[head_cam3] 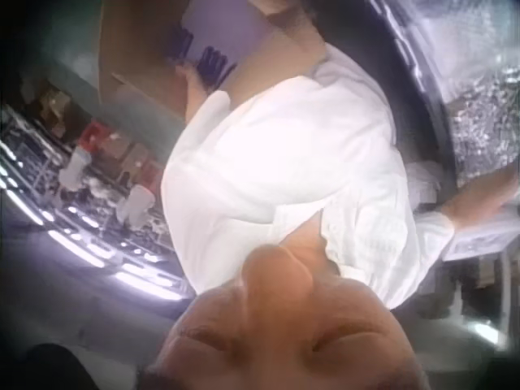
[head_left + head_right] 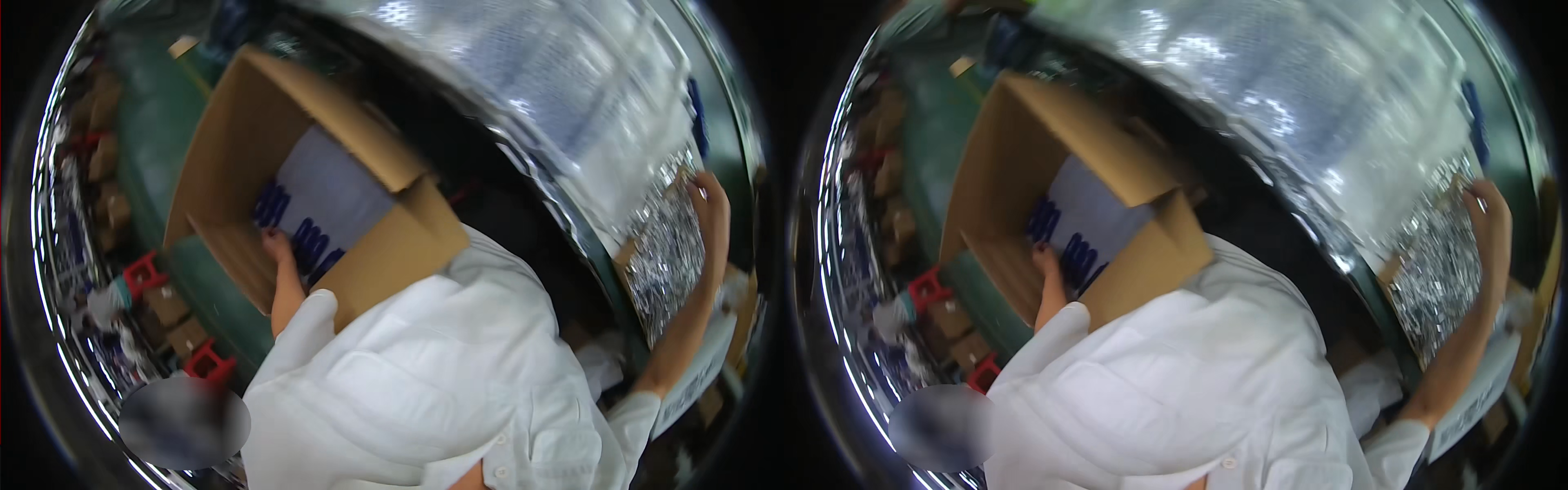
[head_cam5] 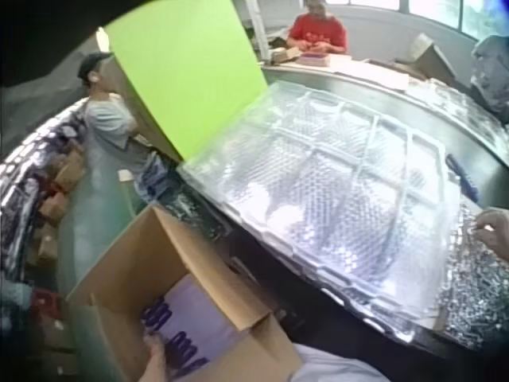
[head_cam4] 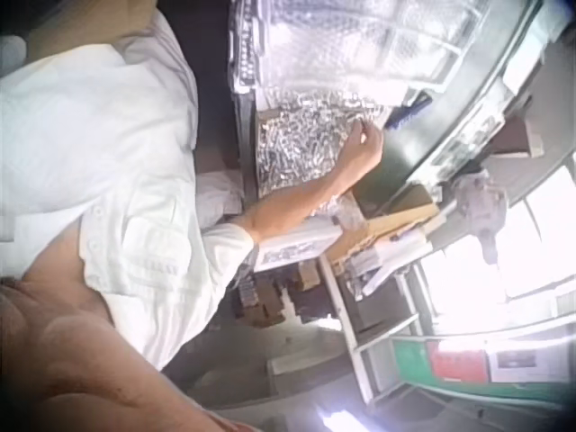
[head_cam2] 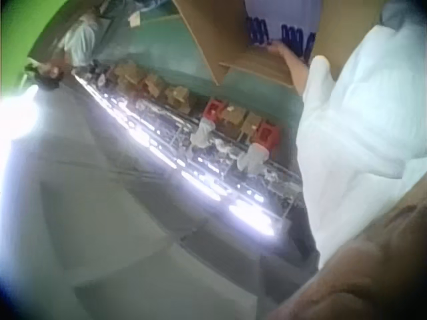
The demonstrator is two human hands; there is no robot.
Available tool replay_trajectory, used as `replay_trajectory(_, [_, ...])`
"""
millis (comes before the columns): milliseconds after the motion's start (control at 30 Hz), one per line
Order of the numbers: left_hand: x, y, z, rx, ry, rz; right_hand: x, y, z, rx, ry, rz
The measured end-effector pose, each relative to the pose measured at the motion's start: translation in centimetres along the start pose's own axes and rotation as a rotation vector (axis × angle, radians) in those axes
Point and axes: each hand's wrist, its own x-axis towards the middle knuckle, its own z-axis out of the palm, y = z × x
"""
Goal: The person repeatedly picks up a blue plastic lock casing from a cardboard box and a metal shackle from a tray. They insert the shackle into the casing and press the sides together to assemble the lock. The completed locks are placed into a clear plastic tray on the table.
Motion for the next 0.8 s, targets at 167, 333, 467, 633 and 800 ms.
replay_trajectory(167, [-3.1, 1.5, -1.4, 0.137, -0.226, 0.031, -4.6, -2.0, -2.6, 0.305, 0.305, 0.189])
replay_trajectory(333, [-2.0, 3.8, 1.9, 0.403, -0.375, 0.310, -10.2, -11.7, -3.0, 0.288, 0.312, 0.152])
replay_trajectory(467, [1.0, 2.1, 4.7, 0.796, -0.318, 0.458, -14.3, -13.7, -0.9, 0.590, 0.309, 0.281])
replay_trajectory(633, [3.2, 4.4, 5.0, 0.639, -0.583, 0.405, -17.3, -19.3, -0.5, 0.653, 0.399, 0.182])
replay_trajectory(800, [2.1, 10.3, 1.2, 0.486, -0.467, 0.585, -18.9, -20.2, -1.1, 0.803, 0.522, 0.286])
